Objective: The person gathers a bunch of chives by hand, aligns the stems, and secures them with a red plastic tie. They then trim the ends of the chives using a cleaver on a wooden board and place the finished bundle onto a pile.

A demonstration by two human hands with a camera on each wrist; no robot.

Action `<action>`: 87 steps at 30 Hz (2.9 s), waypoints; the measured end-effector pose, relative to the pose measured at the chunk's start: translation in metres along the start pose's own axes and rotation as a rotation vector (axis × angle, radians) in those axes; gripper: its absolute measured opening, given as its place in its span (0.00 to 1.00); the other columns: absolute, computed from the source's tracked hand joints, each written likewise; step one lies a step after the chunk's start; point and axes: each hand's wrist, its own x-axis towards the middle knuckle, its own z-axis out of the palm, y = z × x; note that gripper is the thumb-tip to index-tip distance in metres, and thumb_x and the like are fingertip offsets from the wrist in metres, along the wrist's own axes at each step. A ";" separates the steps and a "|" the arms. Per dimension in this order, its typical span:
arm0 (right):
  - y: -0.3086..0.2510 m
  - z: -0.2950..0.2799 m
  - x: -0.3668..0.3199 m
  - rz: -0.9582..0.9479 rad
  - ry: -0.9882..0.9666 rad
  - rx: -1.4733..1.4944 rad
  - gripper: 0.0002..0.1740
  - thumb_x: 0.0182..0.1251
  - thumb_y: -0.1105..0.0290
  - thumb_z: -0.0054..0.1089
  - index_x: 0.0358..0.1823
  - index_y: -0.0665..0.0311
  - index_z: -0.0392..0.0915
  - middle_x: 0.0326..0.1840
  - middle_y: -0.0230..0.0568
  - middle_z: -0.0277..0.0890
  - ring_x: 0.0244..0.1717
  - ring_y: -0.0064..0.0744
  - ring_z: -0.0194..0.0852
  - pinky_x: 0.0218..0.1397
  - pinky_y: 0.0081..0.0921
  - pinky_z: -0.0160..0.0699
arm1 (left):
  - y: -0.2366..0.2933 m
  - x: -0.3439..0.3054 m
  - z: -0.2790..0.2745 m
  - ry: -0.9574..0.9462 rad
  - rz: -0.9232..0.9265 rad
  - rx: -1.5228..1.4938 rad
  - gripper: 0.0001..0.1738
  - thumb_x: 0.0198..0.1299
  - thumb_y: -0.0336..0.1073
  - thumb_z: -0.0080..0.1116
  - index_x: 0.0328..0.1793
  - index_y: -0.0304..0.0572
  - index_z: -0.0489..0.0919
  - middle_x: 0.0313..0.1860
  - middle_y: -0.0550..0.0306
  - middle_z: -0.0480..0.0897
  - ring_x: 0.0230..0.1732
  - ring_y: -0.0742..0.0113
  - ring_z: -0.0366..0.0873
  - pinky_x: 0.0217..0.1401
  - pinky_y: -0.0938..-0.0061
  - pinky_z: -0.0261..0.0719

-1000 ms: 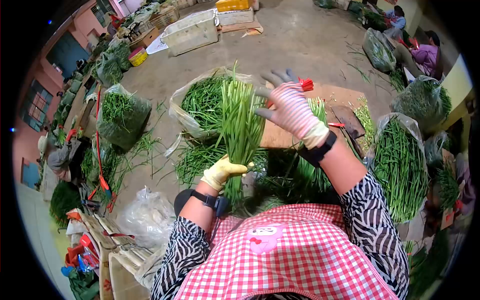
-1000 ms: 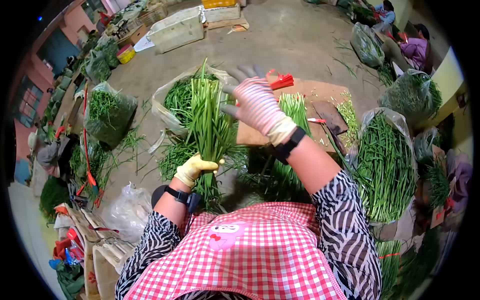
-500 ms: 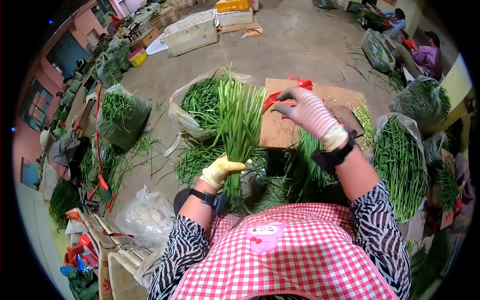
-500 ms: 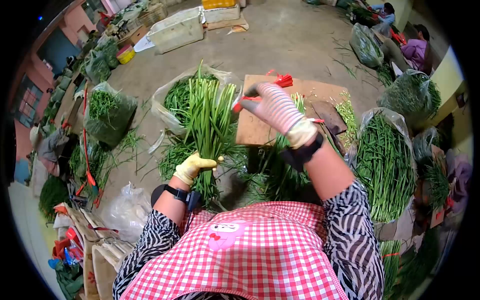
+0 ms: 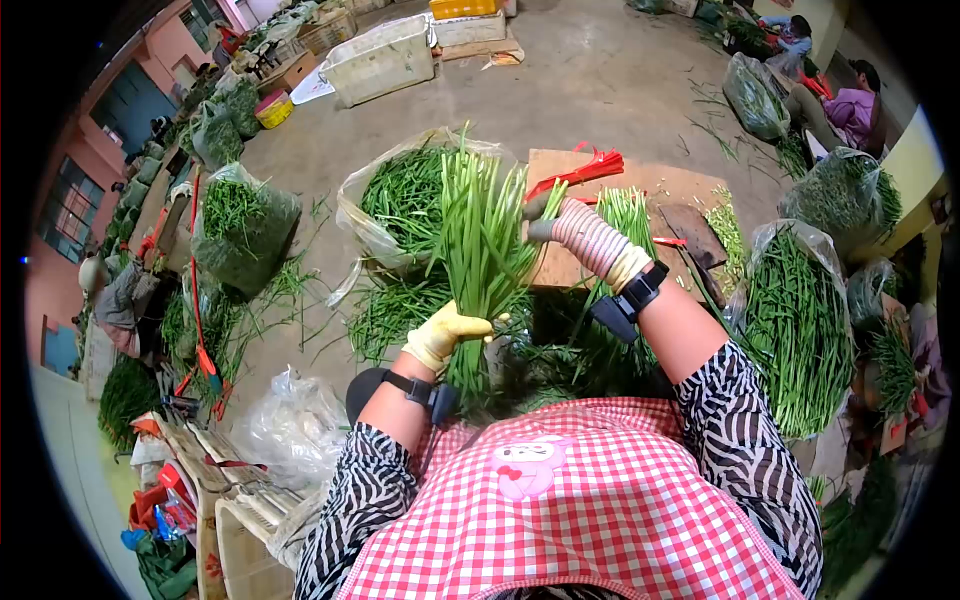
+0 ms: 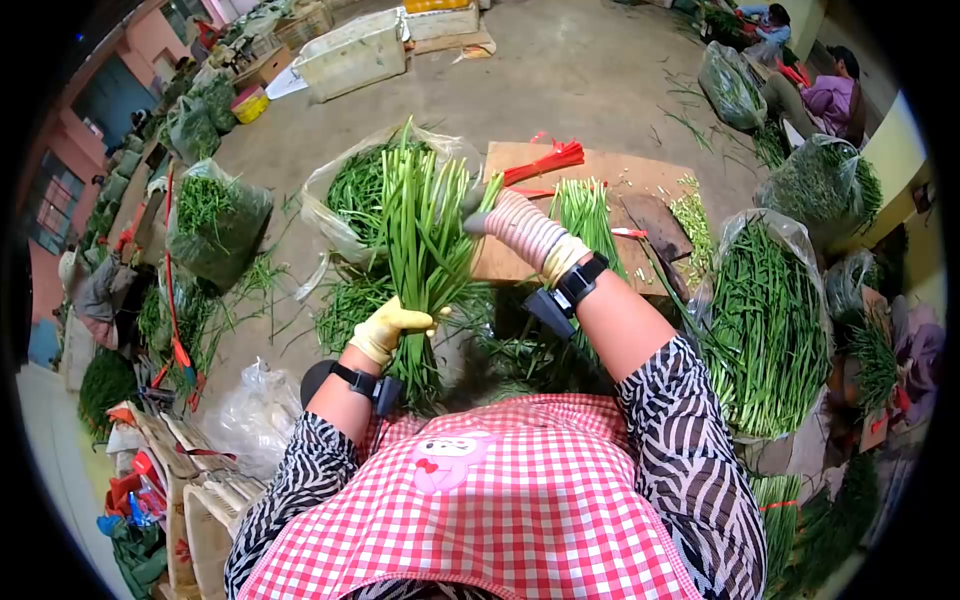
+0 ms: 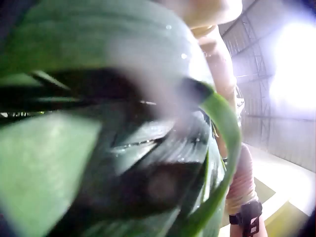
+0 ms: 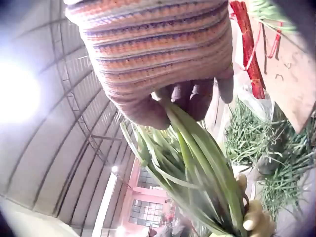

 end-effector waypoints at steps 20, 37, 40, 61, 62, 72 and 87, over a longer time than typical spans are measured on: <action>-0.026 -0.111 -0.032 -0.125 0.376 0.751 0.12 0.70 0.75 0.70 0.53 0.63 0.83 0.39 0.34 0.82 0.29 0.21 0.76 0.40 0.21 0.82 | 0.001 -0.008 -0.008 0.049 -0.005 -0.012 0.22 0.53 0.33 0.72 0.55 0.33 0.85 0.43 0.55 0.88 0.34 0.66 0.82 0.42 0.71 0.80; -0.016 -0.034 0.007 -0.146 0.491 -0.047 0.24 0.74 0.49 0.67 0.53 0.65 0.86 0.50 0.42 0.88 0.47 0.34 0.88 0.53 0.34 0.88 | -0.001 -0.003 -0.016 -0.020 -0.053 0.030 0.26 0.52 0.36 0.76 0.56 0.32 0.85 0.45 0.51 0.89 0.36 0.62 0.83 0.42 0.67 0.82; -0.036 -0.032 0.001 -0.568 0.421 -0.899 0.17 0.71 0.54 0.67 0.48 0.61 0.88 0.52 0.45 0.89 0.51 0.42 0.88 0.63 0.45 0.84 | -0.001 -0.005 -0.014 -0.007 -0.060 0.029 0.26 0.51 0.36 0.77 0.55 0.31 0.85 0.44 0.51 0.89 0.35 0.62 0.83 0.41 0.67 0.82; -0.042 -0.022 0.011 -0.249 0.003 -1.153 0.09 0.69 0.63 0.66 0.46 0.56 0.88 0.34 0.46 0.87 0.41 0.54 0.87 0.59 0.45 0.82 | -0.004 -0.003 -0.011 -0.030 -0.079 0.017 0.27 0.51 0.37 0.77 0.56 0.32 0.85 0.43 0.51 0.89 0.36 0.61 0.84 0.42 0.67 0.82; -0.045 -0.021 0.009 -0.193 0.066 -1.153 0.10 0.69 0.64 0.66 0.46 0.58 0.87 0.34 0.48 0.87 0.41 0.55 0.86 0.54 0.45 0.84 | -0.002 -0.002 -0.010 -0.038 -0.056 0.010 0.27 0.50 0.37 0.77 0.55 0.32 0.84 0.42 0.51 0.88 0.35 0.61 0.83 0.41 0.67 0.82; -0.086 -0.062 -0.052 -0.097 0.211 -0.256 0.13 0.71 0.72 0.66 0.54 0.65 0.88 0.46 0.40 0.90 0.49 0.26 0.87 0.57 0.29 0.84 | -0.006 0.002 -0.013 0.007 0.027 0.038 0.24 0.59 0.32 0.71 0.62 0.38 0.83 0.50 0.57 0.89 0.47 0.69 0.84 0.46 0.72 0.81; -0.013 0.028 -0.002 0.233 -0.025 -0.010 0.20 0.71 0.64 0.64 0.56 0.72 0.84 0.43 0.44 0.88 0.42 0.37 0.87 0.50 0.32 0.86 | -0.011 0.011 -0.007 0.110 -0.029 0.030 0.25 0.58 0.27 0.72 0.64 0.38 0.84 0.54 0.60 0.89 0.47 0.73 0.84 0.52 0.78 0.82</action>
